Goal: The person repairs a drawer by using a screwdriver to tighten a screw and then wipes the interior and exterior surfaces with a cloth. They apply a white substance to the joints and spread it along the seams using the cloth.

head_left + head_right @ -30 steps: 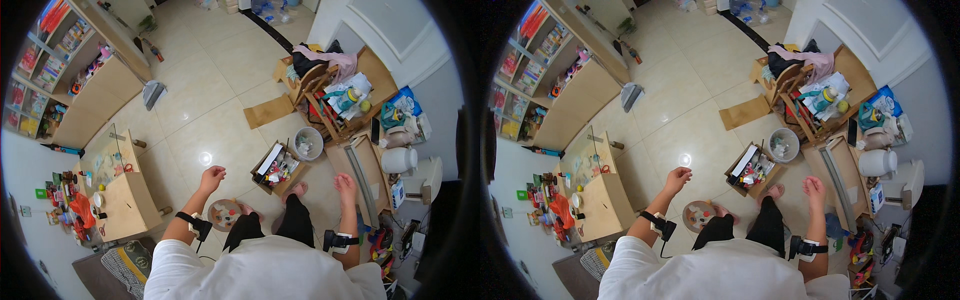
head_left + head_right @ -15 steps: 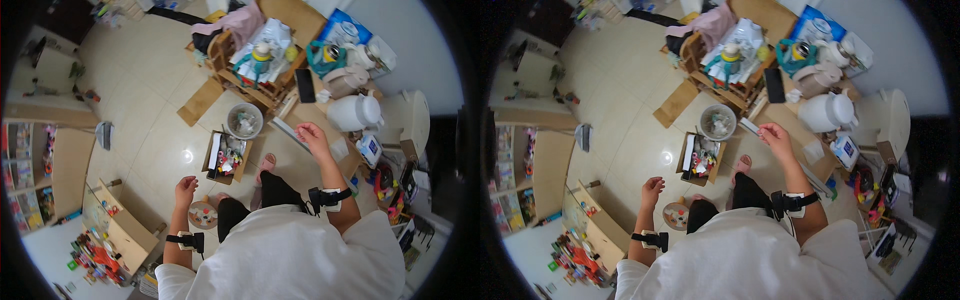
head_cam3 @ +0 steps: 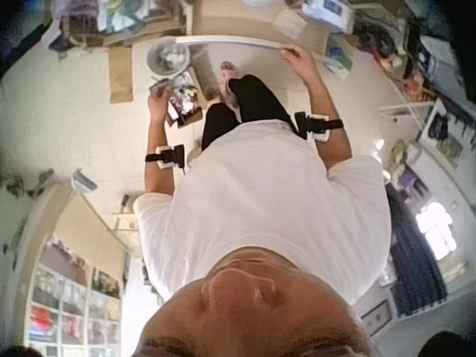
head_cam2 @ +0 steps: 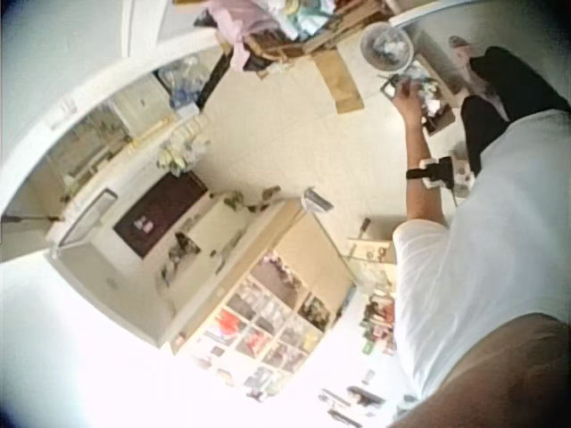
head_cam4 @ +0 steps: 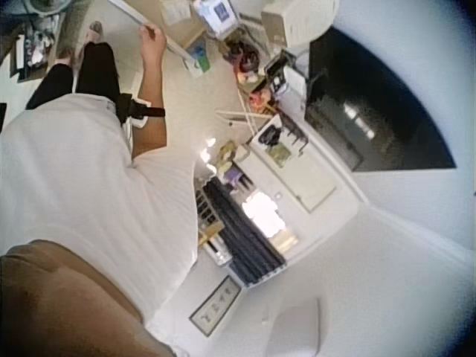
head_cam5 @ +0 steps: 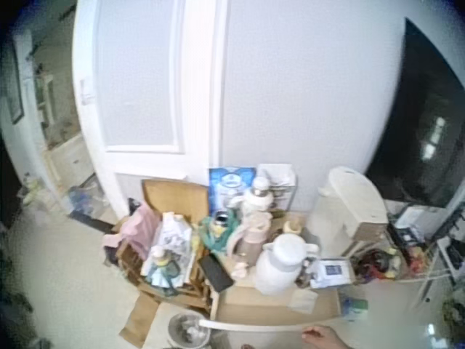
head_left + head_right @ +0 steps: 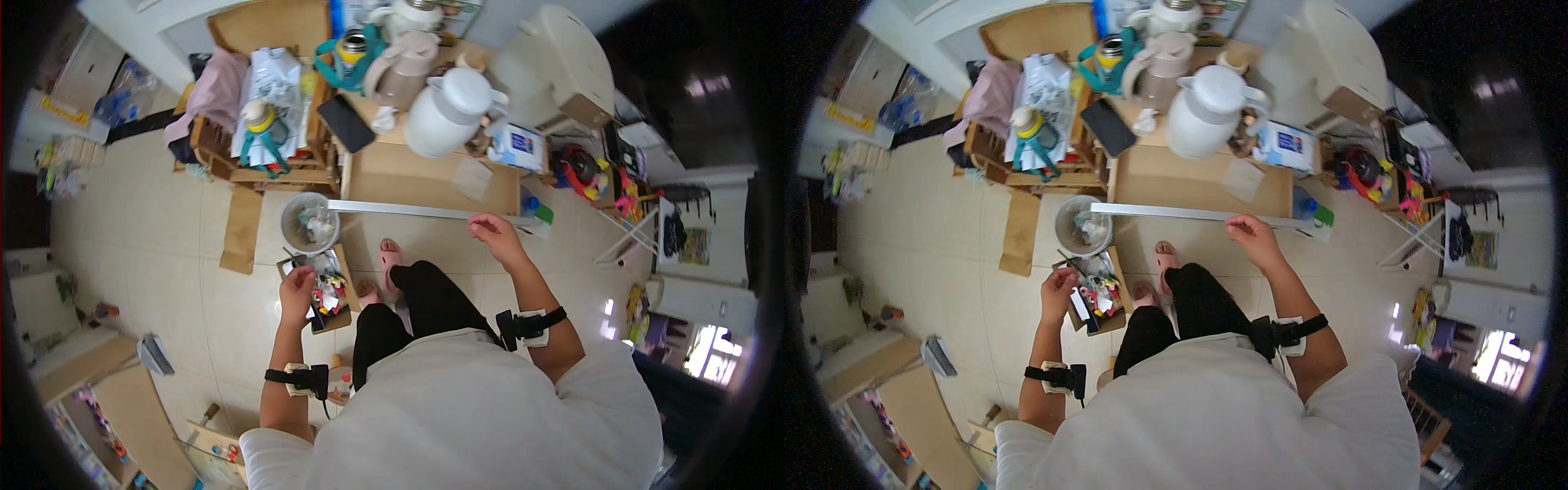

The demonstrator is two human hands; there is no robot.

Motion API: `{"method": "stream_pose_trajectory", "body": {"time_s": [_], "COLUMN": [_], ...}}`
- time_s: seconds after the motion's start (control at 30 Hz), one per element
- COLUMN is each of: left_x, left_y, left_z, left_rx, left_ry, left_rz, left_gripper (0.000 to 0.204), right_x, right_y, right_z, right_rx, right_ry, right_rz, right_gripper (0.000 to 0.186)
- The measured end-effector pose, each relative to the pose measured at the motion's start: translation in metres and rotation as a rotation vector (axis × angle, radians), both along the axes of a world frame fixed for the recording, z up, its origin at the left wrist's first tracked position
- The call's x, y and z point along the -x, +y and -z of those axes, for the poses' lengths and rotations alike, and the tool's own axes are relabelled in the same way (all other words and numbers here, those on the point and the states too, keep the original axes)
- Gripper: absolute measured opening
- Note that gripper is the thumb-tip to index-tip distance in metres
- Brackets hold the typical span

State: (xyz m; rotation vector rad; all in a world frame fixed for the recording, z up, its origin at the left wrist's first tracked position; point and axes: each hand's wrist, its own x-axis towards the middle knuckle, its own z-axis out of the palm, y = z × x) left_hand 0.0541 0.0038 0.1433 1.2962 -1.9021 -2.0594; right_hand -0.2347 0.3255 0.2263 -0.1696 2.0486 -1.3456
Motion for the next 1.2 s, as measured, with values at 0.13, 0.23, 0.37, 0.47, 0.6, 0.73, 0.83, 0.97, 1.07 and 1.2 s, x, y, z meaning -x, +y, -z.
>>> {"method": "stream_pose_trajectory", "body": {"time_s": [0.13,0.23,0.37,0.47,0.6,0.73,0.83,0.97,1.07,1.2], "left_x": [0.041,0.072,0.132,0.188,0.249,0.28,0.298,0.312,0.313,0.317], "left_y": [0.021,0.041,0.071,0.111,0.16,0.198,0.218,0.222,0.224,0.223], "left_z": [0.008,0.01,0.009,-0.003,0.008,0.033,0.048,0.065,0.055,0.06], "left_rx": [-0.018,0.017,0.177,0.344,0.583,0.743,0.769,1.175,1.152,1.188], "left_ry": [0.051,0.097,0.11,0.124,0.051,0.063,0.011,-0.208,-0.176,-0.004], "left_rz": [0.126,0.232,0.364,0.393,0.43,0.463,0.483,0.624,0.603,0.622], "left_gripper": [0.02,0.019,0.019,0.017,0.018,0.016,0.015,0.032,0.033,0.033], "right_x": [0.003,0.009,0.036,0.064,0.12,0.158,0.174,0.181,0.185,0.193], "right_y": [0.048,0.069,0.096,0.136,0.182,0.208,0.2,0.192,0.193,0.207], "right_z": [0.0,-0.005,0.0,0.027,0.05,0.071,0.088,0.118,0.126,0.14], "right_rx": [-0.01,-0.097,-0.188,-0.25,-0.329,-0.29,-0.263,-0.157,-0.166,-0.041], "right_ry": [0.053,0.123,0.096,0.201,0.208,0.058,0.036,-0.138,-0.097,0.054], "right_rz": [0.107,0.125,0.112,0.044,-0.094,-0.215,-0.334,-0.538,-0.642,-0.726], "right_gripper": [0.021,0.025,0.031,0.036,0.035,0.034,0.033,0.036,0.033,0.034]}}
